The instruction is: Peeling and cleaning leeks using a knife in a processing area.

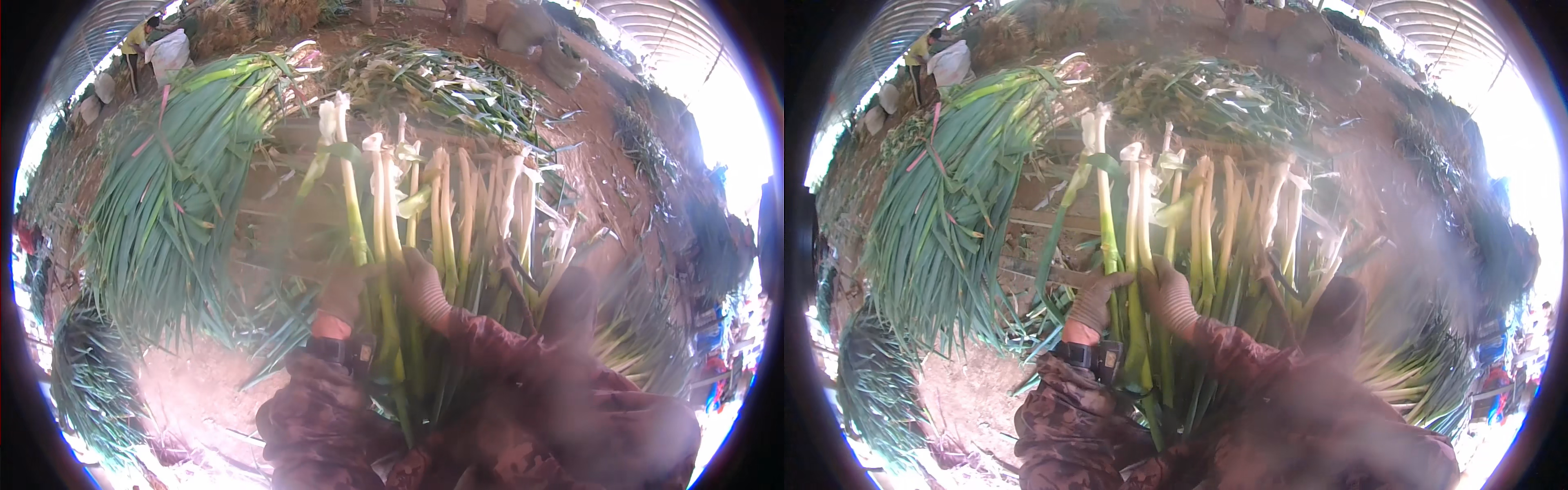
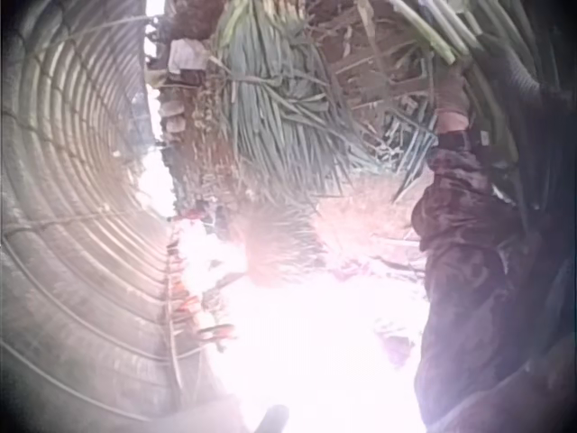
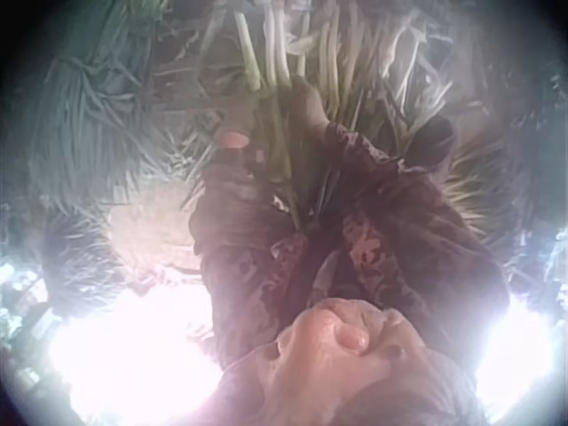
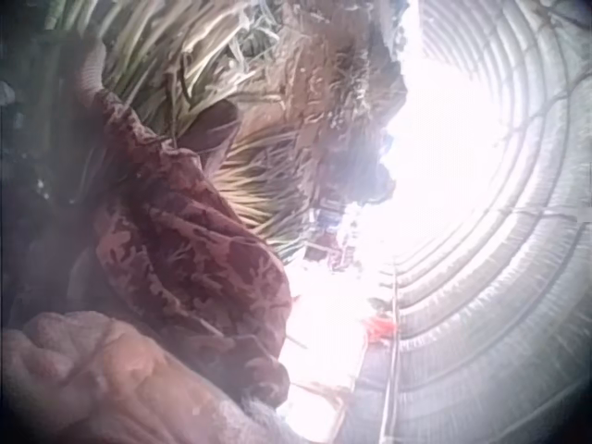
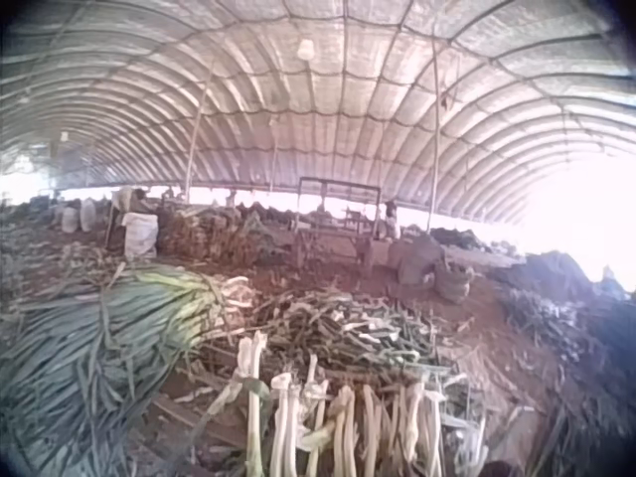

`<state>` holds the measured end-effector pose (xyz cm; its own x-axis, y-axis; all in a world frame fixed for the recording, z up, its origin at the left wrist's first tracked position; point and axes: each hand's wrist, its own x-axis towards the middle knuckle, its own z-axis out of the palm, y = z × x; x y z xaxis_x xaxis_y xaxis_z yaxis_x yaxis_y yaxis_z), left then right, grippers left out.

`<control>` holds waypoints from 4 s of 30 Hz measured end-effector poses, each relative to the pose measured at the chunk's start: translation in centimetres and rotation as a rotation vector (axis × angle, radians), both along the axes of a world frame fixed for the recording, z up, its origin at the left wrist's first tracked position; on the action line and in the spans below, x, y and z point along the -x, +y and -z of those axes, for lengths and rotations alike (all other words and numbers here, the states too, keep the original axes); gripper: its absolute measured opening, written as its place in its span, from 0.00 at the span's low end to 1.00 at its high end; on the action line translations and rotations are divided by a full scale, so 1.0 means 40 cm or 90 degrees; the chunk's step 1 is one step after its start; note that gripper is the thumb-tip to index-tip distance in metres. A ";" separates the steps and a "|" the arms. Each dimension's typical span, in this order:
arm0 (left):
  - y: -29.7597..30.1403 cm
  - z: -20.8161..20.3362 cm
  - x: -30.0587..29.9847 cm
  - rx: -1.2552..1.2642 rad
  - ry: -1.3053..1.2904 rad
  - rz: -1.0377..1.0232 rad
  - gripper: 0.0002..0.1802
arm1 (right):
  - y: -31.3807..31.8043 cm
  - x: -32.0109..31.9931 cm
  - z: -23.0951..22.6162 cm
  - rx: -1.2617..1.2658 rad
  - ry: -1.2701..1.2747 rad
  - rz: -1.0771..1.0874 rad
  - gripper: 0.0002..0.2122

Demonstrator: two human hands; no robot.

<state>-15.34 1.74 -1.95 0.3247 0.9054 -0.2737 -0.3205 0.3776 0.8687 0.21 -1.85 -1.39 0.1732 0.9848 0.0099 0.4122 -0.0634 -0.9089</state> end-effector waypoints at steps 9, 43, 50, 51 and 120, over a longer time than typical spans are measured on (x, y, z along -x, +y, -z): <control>-0.033 -0.034 -0.010 0.073 -0.069 0.006 0.21 | 0.021 -0.015 0.063 -0.084 -0.068 -0.091 0.22; 0.004 -0.052 -0.102 -0.094 0.181 -0.121 0.20 | -0.007 -0.117 -0.073 0.155 0.090 -0.061 0.22; -0.020 -0.090 -0.220 -0.394 0.464 -0.006 0.27 | 0.131 -0.126 -0.070 0.162 0.375 -0.135 0.21; -0.046 -0.082 -0.225 -0.382 0.425 -0.025 0.32 | 0.139 -0.125 -0.094 0.171 0.362 -0.129 0.22; 0.271 -0.449 -0.056 -0.584 0.391 -0.260 0.21 | -0.280 -0.553 -0.625 -0.141 -0.987 -0.211 0.40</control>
<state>-13.09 12.59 16.01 0.0062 0.8511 0.5250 0.2944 -0.5033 0.8124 22.33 -13.05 23.62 -0.3506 0.9305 0.1057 0.8710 0.2825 0.4020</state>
